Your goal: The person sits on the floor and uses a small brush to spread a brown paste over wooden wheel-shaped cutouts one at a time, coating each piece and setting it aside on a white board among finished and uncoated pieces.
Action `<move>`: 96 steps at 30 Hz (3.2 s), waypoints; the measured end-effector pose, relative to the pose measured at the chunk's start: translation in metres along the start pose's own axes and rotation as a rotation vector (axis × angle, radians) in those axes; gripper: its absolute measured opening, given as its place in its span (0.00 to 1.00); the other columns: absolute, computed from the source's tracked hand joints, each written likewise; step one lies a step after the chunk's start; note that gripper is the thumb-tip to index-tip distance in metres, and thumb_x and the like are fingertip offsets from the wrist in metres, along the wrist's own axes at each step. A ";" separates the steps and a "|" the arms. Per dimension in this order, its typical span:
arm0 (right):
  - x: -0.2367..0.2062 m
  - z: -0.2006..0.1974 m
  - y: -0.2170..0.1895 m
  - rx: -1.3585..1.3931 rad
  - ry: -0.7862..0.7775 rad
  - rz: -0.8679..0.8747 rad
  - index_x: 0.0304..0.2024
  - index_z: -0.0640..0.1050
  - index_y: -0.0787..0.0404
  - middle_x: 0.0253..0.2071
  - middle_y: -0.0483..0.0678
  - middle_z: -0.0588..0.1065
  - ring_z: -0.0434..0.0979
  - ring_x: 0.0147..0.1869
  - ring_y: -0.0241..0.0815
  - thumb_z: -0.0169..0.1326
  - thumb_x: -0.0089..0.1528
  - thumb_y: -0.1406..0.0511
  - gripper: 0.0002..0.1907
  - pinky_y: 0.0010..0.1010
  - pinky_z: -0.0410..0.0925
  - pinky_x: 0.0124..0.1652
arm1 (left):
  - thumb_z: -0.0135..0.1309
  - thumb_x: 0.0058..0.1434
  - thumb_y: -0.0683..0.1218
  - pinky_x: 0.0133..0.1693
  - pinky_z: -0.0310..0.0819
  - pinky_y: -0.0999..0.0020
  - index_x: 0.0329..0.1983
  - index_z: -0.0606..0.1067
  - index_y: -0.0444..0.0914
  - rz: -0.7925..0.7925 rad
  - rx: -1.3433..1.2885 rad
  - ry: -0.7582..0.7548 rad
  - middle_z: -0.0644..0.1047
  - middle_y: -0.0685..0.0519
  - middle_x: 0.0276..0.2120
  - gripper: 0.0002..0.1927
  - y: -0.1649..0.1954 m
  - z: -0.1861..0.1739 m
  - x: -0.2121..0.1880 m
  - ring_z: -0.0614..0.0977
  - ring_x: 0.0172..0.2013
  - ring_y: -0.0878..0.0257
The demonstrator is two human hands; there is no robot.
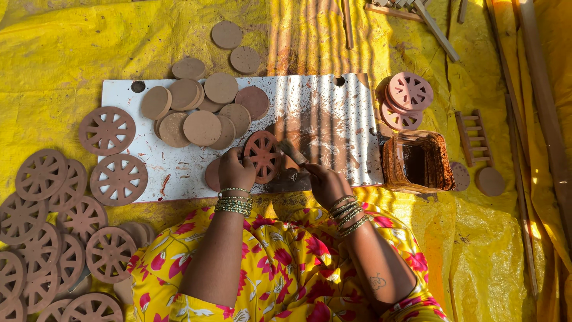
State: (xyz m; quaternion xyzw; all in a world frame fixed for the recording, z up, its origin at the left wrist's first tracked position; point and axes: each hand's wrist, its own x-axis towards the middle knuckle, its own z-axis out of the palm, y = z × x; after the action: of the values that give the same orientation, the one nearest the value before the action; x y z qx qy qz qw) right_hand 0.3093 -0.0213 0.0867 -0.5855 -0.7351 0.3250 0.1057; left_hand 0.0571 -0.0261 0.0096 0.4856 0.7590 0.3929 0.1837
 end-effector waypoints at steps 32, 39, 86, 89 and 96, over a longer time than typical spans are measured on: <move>-0.014 -0.006 -0.020 0.298 0.057 -0.233 0.60 0.77 0.58 0.36 0.53 0.82 0.81 0.37 0.42 0.52 0.67 0.66 0.18 0.34 0.73 0.38 | 0.57 0.57 0.43 0.44 0.79 0.53 0.43 0.77 0.34 -0.056 -0.055 -0.135 0.81 0.43 0.40 0.12 0.013 -0.005 0.000 0.84 0.41 0.47; 0.009 0.004 0.010 0.244 0.094 -0.142 0.57 0.79 0.56 0.47 0.52 0.83 0.85 0.45 0.39 0.53 0.66 0.68 0.17 0.32 0.76 0.42 | 0.59 0.55 0.43 0.44 0.76 0.50 0.46 0.76 0.33 0.075 0.036 -0.058 0.78 0.41 0.43 0.15 0.013 -0.006 -0.004 0.80 0.44 0.43; 0.002 0.019 0.025 0.422 -0.370 -0.216 0.60 0.78 0.57 0.36 0.49 0.76 0.73 0.39 0.33 0.53 0.69 0.68 0.16 0.29 0.70 0.42 | 0.55 0.61 0.44 0.34 0.75 0.54 0.32 0.80 0.32 0.067 -0.076 -0.038 0.80 0.40 0.28 0.10 0.009 -0.013 0.003 0.82 0.30 0.44; 0.003 0.025 0.037 0.513 -0.409 -0.270 0.60 0.78 0.58 0.42 0.49 0.78 0.74 0.45 0.32 0.53 0.70 0.69 0.16 0.29 0.70 0.47 | 0.56 0.61 0.45 0.36 0.77 0.54 0.34 0.80 0.32 0.038 -0.043 -0.039 0.81 0.40 0.31 0.10 0.004 -0.011 0.004 0.83 0.32 0.45; 0.012 0.016 0.046 -0.044 -0.384 -0.176 0.56 0.80 0.48 0.47 0.45 0.83 0.84 0.45 0.41 0.55 0.65 0.63 0.17 0.33 0.76 0.46 | 0.57 0.60 0.44 0.40 0.78 0.53 0.39 0.82 0.32 0.040 0.050 0.021 0.82 0.40 0.35 0.11 -0.006 -0.010 0.007 0.84 0.37 0.45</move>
State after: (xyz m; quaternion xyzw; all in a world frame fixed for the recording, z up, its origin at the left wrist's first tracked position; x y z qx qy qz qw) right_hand 0.3335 -0.0110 0.0441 -0.4482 -0.7971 0.4042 -0.0211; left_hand 0.0433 -0.0256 0.0121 0.5009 0.7606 0.3825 0.1560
